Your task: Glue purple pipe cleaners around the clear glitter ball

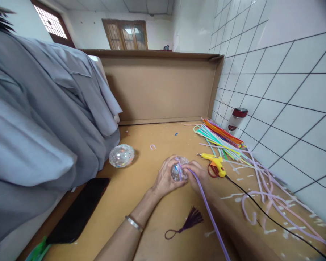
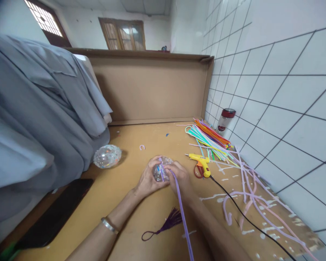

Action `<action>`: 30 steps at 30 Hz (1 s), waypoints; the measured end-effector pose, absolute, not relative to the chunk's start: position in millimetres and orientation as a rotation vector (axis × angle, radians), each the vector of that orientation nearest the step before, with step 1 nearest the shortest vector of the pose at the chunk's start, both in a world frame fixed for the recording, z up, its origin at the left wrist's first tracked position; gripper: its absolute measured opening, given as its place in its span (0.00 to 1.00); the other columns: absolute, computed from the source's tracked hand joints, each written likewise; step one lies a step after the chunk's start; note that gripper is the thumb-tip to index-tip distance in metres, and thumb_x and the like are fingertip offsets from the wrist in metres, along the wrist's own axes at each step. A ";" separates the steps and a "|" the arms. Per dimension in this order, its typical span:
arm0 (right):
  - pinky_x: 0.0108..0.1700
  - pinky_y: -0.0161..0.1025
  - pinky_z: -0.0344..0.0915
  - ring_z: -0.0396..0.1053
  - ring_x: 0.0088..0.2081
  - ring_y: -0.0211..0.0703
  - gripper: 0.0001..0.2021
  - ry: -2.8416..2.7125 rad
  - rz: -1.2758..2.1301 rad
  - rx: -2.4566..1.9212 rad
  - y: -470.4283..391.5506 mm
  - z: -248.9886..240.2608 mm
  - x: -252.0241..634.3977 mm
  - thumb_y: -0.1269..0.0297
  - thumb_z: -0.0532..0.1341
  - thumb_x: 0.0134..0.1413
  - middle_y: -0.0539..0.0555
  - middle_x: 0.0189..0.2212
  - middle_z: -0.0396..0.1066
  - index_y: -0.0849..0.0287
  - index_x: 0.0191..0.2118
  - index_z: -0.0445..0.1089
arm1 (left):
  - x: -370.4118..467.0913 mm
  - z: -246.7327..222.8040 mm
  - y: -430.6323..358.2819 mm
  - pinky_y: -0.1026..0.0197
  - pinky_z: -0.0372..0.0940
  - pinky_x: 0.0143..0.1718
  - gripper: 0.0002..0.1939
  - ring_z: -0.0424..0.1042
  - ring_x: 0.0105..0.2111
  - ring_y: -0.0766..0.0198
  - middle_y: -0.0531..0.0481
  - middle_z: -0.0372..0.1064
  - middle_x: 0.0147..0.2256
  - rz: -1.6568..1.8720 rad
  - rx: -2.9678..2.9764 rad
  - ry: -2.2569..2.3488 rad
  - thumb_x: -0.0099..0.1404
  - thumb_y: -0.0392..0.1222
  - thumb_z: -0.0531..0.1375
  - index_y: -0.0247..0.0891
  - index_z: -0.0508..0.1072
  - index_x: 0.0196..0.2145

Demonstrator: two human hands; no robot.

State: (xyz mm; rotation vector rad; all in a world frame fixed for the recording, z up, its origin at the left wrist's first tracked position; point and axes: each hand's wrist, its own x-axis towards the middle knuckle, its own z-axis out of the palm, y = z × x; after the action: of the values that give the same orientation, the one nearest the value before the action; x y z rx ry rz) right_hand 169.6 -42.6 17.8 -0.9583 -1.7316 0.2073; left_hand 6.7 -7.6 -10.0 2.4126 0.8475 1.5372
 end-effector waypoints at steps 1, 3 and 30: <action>0.37 0.37 0.69 0.71 0.34 0.41 0.10 -1.738 0.204 -0.971 -43.2 18.3 169.9 0.66 0.54 0.63 0.54 0.32 0.72 0.55 0.38 0.74 | 6.7 -9.6 -7.9 0.43 0.67 0.55 0.40 0.66 0.57 0.48 0.38 0.62 0.57 1.542 2.414 0.839 0.51 0.46 0.71 0.43 0.56 0.56; 0.37 0.37 0.68 0.71 0.34 0.42 0.11 -1.758 0.200 -1.001 -44.4 19.5 170.7 0.66 0.54 0.63 0.54 0.32 0.72 0.55 0.38 0.74 | 6.1 -8.1 -8.4 0.43 0.67 0.55 0.40 0.65 0.58 0.48 0.37 0.61 0.57 1.534 2.434 0.820 0.51 0.46 0.71 0.43 0.56 0.56; 0.36 0.37 0.71 0.73 0.33 0.41 0.08 -1.675 0.289 -0.990 -48.4 18.7 164.7 0.67 0.59 0.59 0.54 0.32 0.75 0.55 0.37 0.77 | 7.9 -12.4 -5.4 0.45 0.67 0.54 0.35 0.67 0.56 0.49 0.38 0.62 0.56 1.506 2.367 0.876 0.50 0.47 0.71 0.42 0.61 0.52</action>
State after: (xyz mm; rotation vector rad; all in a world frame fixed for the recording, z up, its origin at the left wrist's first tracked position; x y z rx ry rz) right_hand 164.7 -48.4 18.7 -0.9900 -1.6754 0.2887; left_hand 7.9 -5.4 -12.4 2.3667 0.8758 1.5061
